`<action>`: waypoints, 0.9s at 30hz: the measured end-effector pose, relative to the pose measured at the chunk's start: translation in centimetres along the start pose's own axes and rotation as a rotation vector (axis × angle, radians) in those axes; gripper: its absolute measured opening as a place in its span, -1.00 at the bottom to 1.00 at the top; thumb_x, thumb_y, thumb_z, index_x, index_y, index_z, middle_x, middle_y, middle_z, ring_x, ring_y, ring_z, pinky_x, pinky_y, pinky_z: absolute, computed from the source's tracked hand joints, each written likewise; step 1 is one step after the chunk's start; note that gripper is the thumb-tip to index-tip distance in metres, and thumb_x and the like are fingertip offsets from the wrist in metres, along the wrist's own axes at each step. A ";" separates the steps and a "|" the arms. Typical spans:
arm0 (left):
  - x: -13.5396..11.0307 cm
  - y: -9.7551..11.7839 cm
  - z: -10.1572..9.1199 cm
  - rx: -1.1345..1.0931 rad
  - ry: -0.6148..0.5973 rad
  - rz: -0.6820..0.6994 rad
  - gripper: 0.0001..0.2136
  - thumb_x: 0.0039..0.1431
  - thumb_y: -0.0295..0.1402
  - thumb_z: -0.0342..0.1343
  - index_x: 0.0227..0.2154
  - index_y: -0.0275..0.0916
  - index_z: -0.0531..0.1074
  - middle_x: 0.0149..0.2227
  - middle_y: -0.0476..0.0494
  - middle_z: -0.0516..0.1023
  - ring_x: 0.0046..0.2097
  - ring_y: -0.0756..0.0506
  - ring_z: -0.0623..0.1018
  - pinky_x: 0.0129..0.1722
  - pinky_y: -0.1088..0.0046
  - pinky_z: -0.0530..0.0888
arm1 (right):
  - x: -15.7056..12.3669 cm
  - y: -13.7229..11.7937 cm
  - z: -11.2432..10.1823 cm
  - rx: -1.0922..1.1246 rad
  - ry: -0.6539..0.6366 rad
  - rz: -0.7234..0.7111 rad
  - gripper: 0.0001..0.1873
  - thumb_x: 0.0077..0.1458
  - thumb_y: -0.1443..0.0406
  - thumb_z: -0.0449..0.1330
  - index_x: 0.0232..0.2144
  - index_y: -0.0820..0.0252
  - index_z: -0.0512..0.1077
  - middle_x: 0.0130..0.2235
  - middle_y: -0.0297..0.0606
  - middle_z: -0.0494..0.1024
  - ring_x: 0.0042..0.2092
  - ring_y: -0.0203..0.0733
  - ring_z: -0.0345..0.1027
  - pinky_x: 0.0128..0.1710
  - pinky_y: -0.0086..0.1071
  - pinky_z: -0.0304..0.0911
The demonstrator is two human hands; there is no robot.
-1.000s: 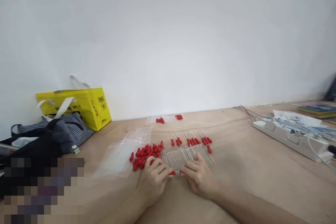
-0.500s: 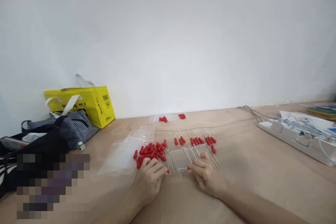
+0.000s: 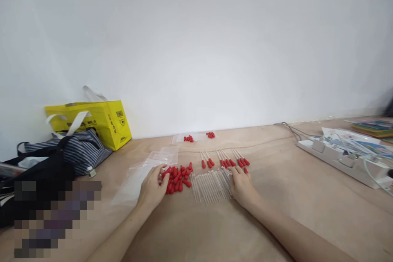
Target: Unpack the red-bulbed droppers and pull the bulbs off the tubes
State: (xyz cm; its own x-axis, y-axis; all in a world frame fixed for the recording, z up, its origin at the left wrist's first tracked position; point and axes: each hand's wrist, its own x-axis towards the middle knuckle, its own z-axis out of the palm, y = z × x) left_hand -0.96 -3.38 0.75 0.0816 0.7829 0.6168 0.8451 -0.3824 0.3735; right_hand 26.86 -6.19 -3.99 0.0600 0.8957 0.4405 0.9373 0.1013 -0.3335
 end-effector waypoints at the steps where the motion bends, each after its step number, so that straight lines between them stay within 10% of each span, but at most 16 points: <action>1: 0.2 -0.4 0.0 0.022 0.006 -0.051 -0.77 -0.03 -0.29 -0.08 -0.31 -0.24 0.33 -0.45 -0.05 0.42 -0.47 -0.04 0.43 -0.45 0.47 0.40 | 0.0 -0.2 -0.1 -0.012 -0.019 0.004 -0.65 0.01 0.50 -0.14 -0.21 0.25 0.33 -0.18 -0.06 0.41 -0.11 -0.08 0.24 -0.21 -0.27 0.05; 13: -0.1 -1.2 0.1 0.008 -0.047 -0.181 -0.77 -0.08 -0.15 -0.04 -0.45 -0.20 0.31 -0.53 -0.01 0.46 -0.48 -0.05 0.47 -0.48 0.48 0.38 | 0.1 -1.5 -1.3 0.011 -0.124 0.073 -0.76 0.10 0.30 -0.10 -0.29 0.24 0.34 -0.27 -0.10 0.48 -0.22 -0.12 0.32 -0.17 -0.26 -0.03; 27: 0.2 -2.2 -0.7 0.060 0.109 -0.216 -0.72 -0.05 -0.13 -0.12 -0.47 -0.20 0.37 -0.50 -0.06 0.49 -0.41 -0.12 0.43 -0.40 0.40 0.37 | 8.3 1.8 -1.4 -0.105 -0.278 0.343 -0.79 -0.09 0.31 0.09 -0.38 0.30 0.44 -0.26 0.00 0.50 -0.16 0.02 0.35 -0.24 -0.24 0.12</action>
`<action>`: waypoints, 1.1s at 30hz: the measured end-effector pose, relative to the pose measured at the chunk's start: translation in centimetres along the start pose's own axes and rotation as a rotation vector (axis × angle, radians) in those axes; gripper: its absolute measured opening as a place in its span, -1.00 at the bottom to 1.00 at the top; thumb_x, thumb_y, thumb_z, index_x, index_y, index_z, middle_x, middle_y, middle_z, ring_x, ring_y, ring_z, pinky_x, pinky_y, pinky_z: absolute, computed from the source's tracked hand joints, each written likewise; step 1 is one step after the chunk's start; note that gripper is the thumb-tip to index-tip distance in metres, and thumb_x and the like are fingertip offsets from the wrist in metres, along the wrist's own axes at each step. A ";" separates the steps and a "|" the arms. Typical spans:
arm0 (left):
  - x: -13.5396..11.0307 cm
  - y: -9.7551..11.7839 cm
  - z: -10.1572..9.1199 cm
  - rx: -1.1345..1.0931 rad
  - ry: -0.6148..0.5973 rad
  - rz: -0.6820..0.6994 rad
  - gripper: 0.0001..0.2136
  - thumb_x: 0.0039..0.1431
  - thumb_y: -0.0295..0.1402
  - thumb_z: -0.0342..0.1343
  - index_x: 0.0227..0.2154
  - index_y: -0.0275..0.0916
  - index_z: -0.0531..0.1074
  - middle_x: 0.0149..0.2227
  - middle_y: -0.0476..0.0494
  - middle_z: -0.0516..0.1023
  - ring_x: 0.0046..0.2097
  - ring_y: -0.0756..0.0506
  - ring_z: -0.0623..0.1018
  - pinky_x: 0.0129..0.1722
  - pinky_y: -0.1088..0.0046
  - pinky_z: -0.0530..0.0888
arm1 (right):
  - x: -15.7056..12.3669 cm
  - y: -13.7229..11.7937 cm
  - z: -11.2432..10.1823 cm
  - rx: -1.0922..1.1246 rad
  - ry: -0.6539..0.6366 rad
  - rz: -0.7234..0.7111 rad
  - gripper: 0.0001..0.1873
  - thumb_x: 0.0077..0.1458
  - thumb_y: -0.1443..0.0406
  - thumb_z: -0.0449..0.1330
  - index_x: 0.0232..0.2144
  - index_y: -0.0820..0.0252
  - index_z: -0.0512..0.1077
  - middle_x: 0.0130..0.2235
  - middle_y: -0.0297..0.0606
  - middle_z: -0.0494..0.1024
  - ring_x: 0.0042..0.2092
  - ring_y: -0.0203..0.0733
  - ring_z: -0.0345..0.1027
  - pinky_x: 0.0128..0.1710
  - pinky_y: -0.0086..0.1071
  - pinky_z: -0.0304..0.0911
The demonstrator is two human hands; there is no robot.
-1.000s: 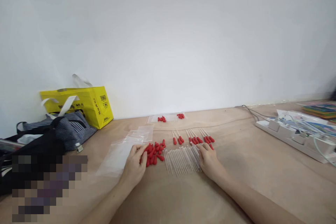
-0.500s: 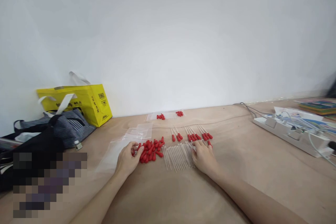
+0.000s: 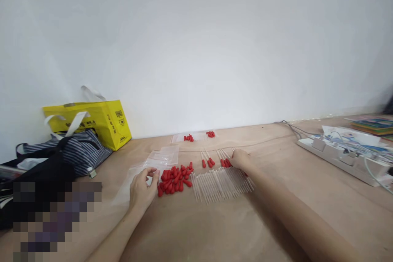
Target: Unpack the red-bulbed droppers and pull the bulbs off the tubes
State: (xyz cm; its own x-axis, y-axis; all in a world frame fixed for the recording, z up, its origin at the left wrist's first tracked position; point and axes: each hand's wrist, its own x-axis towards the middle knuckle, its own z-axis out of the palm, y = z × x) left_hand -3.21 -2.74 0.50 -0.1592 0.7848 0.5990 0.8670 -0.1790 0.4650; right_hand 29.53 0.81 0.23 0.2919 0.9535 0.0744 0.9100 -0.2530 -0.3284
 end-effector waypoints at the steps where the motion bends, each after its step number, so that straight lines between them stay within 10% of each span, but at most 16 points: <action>1: 0.0 -0.1 0.1 0.001 -0.004 0.012 -0.73 -0.05 -0.14 -0.11 -0.47 -0.20 0.38 -0.49 -0.06 0.50 -0.41 -0.12 0.43 -0.39 0.40 0.37 | 0.2 -0.3 0.1 -0.010 -0.006 0.013 -0.77 -0.10 0.32 0.09 -0.35 0.31 0.44 -0.25 0.02 0.49 -0.16 0.04 0.35 -0.23 -0.21 0.12; 11: -2.4 2.1 0.3 0.013 0.006 0.427 -0.80 0.10 -0.29 -0.09 -0.46 -0.22 0.41 -0.44 -0.08 0.49 -0.34 -0.11 0.42 -0.32 0.37 0.32 | -2.3 -1.2 -2.4 -0.020 0.061 -0.118 -0.78 0.06 0.34 -0.05 -0.31 0.32 0.37 -0.29 -0.01 0.48 -0.17 -0.01 0.33 -0.17 -0.18 0.02; 17: -5.7 6.4 1.0 -0.017 0.057 0.788 -0.75 0.12 -0.38 -0.07 -0.14 -0.25 0.37 -0.20 -0.19 0.46 -0.16 -0.14 0.38 -0.16 0.32 0.24 | -9.0 -0.7 0.2 0.070 0.228 -0.713 -0.86 0.10 0.38 -0.06 -0.40 0.20 0.30 -0.34 -0.26 0.44 -0.23 -0.20 0.24 -0.18 -0.29 -0.09; 33: -6.8 7.8 2.1 -0.005 -0.038 0.914 -0.80 0.12 -0.45 -0.09 -0.58 -0.24 0.33 -0.61 0.01 0.41 -0.44 -0.03 0.31 -0.29 0.34 0.11 | -11.9 -0.9 4.2 0.226 0.546 -0.989 -0.86 0.05 0.38 0.04 -0.38 0.11 0.38 -0.50 -0.36 0.38 -0.35 -0.26 0.13 -0.21 -0.26 -0.16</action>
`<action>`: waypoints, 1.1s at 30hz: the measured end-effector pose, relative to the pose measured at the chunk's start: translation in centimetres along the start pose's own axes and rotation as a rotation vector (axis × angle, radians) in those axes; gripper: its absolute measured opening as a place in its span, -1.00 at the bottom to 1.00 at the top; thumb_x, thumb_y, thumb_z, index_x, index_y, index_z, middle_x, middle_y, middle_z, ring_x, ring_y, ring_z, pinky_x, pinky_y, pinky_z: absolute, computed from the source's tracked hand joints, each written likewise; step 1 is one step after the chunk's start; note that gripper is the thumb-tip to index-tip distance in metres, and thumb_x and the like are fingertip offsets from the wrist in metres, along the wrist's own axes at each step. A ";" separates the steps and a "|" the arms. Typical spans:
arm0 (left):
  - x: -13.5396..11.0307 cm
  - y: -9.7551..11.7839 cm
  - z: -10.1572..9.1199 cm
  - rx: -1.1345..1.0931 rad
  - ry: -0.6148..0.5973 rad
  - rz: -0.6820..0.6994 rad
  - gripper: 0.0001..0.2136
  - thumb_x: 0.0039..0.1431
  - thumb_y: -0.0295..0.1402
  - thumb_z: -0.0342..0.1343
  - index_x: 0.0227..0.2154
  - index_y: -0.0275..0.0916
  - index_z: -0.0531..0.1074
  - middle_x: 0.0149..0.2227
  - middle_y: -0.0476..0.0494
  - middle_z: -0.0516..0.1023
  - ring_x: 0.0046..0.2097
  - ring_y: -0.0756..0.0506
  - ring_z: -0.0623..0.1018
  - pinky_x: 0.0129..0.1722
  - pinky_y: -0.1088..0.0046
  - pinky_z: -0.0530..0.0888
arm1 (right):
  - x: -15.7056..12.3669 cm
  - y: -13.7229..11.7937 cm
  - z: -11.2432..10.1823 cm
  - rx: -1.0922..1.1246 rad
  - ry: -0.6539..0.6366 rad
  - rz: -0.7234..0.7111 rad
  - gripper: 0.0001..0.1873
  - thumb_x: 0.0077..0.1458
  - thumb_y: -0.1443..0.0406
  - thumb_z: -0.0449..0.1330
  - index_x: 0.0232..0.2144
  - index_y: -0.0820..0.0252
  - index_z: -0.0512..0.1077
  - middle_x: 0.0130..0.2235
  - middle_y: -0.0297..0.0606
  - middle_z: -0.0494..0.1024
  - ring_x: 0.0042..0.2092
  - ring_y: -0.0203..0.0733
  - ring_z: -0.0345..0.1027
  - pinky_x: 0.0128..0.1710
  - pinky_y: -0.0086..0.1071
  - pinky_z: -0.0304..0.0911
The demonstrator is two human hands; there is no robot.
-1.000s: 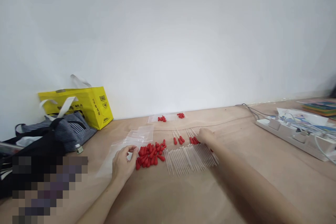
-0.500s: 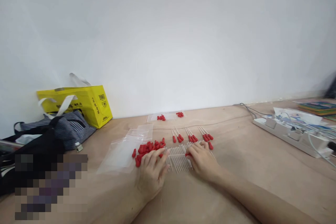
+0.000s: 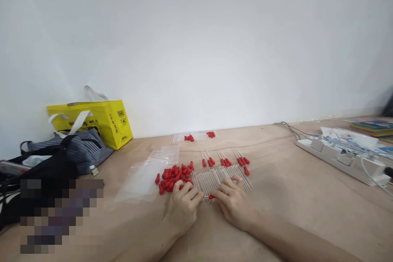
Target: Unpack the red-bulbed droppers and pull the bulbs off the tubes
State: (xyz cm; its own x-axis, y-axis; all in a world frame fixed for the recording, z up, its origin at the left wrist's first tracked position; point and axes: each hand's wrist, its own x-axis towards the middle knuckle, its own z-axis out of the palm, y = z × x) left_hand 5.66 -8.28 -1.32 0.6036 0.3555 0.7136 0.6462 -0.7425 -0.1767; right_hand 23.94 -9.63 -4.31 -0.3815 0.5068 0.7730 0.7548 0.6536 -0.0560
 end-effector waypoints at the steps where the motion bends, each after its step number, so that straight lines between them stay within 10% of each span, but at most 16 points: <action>1: 0.0 0.0 0.0 -0.008 -0.001 -0.003 -0.80 0.11 -0.46 -0.09 -0.58 -0.24 0.33 -0.61 0.01 0.40 -0.44 -0.03 0.31 -0.29 0.34 0.11 | -0.1 0.0 0.0 -0.005 -0.002 0.000 -0.87 0.05 0.37 0.05 -0.40 0.11 0.38 -0.51 -0.36 0.38 -0.36 -0.27 0.13 -0.20 -0.26 -0.16; 11: -0.4 -0.6 0.0 -0.055 0.019 -0.062 -0.81 0.06 -0.51 -0.09 -0.58 -0.22 0.36 -0.61 0.02 0.41 -0.46 -0.01 0.32 -0.33 0.36 0.10 | 0.2 0.1 -0.8 -0.010 0.042 0.030 -0.78 0.06 0.40 -0.01 -0.56 0.17 0.35 -0.56 -0.36 0.35 -0.39 -0.28 0.13 -0.18 -0.26 -0.14; 19: 0.1 -1.8 -0.8 -0.226 -0.027 -0.300 -0.77 0.16 -0.41 -0.17 -0.45 -0.23 0.39 -0.48 -0.06 0.47 -0.40 -0.05 0.39 -0.37 0.41 0.26 | 1.2 5.8 -3.4 -0.077 0.072 0.596 -0.72 0.07 0.20 -0.04 -0.41 0.11 0.45 -0.39 -0.26 0.46 -0.31 -0.19 0.26 -0.25 -0.28 -0.10; 24: 3.9 -2.3 -0.4 -0.511 -0.373 -0.790 -0.79 0.11 -0.46 -0.18 -0.36 -0.27 0.37 -0.39 -0.10 0.51 -0.34 -0.04 0.46 -0.33 0.45 0.34 | 1.0 9.6 -5.1 -0.162 -0.265 1.049 -0.74 -0.05 0.21 0.01 -0.56 0.14 0.46 -0.47 -0.22 0.50 -0.31 -0.10 0.32 -0.20 -0.19 -0.06; 33: 8.0 -2.6 2.7 -0.557 -0.685 -1.006 -0.96 -0.10 -0.49 0.04 -0.54 -0.30 0.39 -0.76 0.10 0.35 -0.66 0.04 0.39 -0.64 0.62 0.25 | 1.0 10.2 -4.8 -0.117 -0.395 1.124 -0.72 -0.06 0.14 0.03 -0.54 0.14 0.46 -0.44 -0.19 0.52 -0.25 -0.02 0.35 -0.13 -0.13 -0.01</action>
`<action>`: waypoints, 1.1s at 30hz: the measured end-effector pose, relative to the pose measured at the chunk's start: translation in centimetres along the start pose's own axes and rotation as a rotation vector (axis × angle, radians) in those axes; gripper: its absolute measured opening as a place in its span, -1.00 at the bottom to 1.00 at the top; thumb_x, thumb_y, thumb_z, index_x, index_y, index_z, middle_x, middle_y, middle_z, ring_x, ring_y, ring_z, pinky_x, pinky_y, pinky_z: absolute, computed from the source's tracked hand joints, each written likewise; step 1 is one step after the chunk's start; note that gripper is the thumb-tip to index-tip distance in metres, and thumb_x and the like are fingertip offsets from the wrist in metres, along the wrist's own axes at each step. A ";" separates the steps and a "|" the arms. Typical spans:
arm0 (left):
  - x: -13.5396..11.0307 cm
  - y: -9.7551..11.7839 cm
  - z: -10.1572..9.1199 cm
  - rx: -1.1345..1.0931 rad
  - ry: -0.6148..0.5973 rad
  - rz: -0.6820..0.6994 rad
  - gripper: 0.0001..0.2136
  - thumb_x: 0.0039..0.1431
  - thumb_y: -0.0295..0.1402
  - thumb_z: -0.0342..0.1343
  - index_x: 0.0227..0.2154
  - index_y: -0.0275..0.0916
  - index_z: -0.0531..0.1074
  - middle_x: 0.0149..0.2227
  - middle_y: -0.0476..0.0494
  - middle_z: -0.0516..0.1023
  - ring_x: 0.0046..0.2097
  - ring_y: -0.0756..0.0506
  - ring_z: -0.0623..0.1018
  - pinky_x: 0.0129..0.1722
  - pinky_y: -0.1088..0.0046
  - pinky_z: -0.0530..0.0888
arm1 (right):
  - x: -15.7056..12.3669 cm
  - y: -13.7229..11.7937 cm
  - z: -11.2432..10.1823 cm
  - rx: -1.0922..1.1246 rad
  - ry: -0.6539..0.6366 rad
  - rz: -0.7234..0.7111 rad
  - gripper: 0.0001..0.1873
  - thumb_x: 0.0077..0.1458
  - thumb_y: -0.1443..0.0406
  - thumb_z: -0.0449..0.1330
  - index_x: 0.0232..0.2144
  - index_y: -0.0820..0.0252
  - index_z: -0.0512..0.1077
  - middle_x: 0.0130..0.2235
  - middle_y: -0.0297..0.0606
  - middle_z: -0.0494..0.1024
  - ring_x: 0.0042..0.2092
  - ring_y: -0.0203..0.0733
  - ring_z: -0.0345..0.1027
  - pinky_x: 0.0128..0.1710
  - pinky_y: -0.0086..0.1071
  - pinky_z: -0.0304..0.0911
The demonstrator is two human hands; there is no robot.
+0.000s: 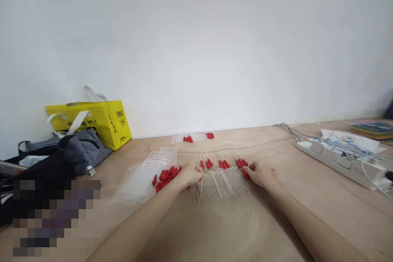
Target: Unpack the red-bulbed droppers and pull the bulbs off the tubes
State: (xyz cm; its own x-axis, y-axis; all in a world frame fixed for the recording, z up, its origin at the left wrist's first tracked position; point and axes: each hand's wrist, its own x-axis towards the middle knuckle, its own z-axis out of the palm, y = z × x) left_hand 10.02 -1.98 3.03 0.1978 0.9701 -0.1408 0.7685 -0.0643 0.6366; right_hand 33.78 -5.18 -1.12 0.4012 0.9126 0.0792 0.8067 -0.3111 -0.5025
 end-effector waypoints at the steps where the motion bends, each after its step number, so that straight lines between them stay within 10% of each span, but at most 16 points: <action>1: 0.2 0.0 0.2 0.013 0.007 -0.022 -0.88 -0.13 -0.50 0.06 -0.43 -0.30 0.39 -0.76 0.12 0.34 -0.67 0.04 0.39 -0.65 0.61 0.25 | 0.2 0.1 0.0 -0.004 0.008 0.006 -0.71 -0.05 0.13 0.03 -0.52 0.14 0.46 -0.44 -0.18 0.52 -0.24 -0.02 0.35 -0.14 -0.14 0.01; 10: 0.4 -0.1 0.8 0.109 0.066 -0.002 -0.58 -0.13 -0.54 0.07 -0.12 -0.31 0.20 -0.73 0.14 0.35 -0.66 0.00 0.42 -0.65 0.60 0.23 | 3.6 0.7 0.0 0.053 -0.018 0.078 -0.71 -0.05 0.16 0.04 -0.36 0.19 0.45 -0.38 -0.17 0.53 -0.25 -0.11 0.38 -0.37 -0.39 0.14; 20: -0.4 -1.1 0.7 0.132 0.194 0.150 -0.70 -0.06 -0.47 0.05 -0.19 -0.33 0.25 -0.65 0.12 0.35 -0.62 0.01 0.42 -0.52 0.54 0.28 | 5.3 -0.1 1.2 0.149 -0.219 0.061 -0.61 -0.05 0.18 0.03 -0.77 0.23 0.39 -0.86 -0.26 0.27 -0.66 -0.26 0.26 -0.58 -0.46 0.11; 33: -3.6 -4.9 0.6 0.010 0.506 0.464 -0.86 0.08 -0.34 -0.08 -0.29 -0.23 0.27 -0.63 0.13 0.27 -0.62 0.04 0.37 -0.58 0.55 0.33 | 4.8 0.3 1.4 0.451 -0.015 0.064 -0.63 0.09 0.14 -0.13 -0.57 0.23 0.28 -0.67 -0.29 0.36 -0.63 -0.31 0.24 -0.64 -0.48 0.13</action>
State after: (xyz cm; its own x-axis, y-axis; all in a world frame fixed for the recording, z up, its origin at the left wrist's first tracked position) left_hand 5.94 -5.33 -0.07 0.2008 0.8315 0.5180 0.6793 -0.4992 0.5379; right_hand 35.36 -0.53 -2.09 0.4355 0.8999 0.0247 0.5095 -0.2237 -0.8309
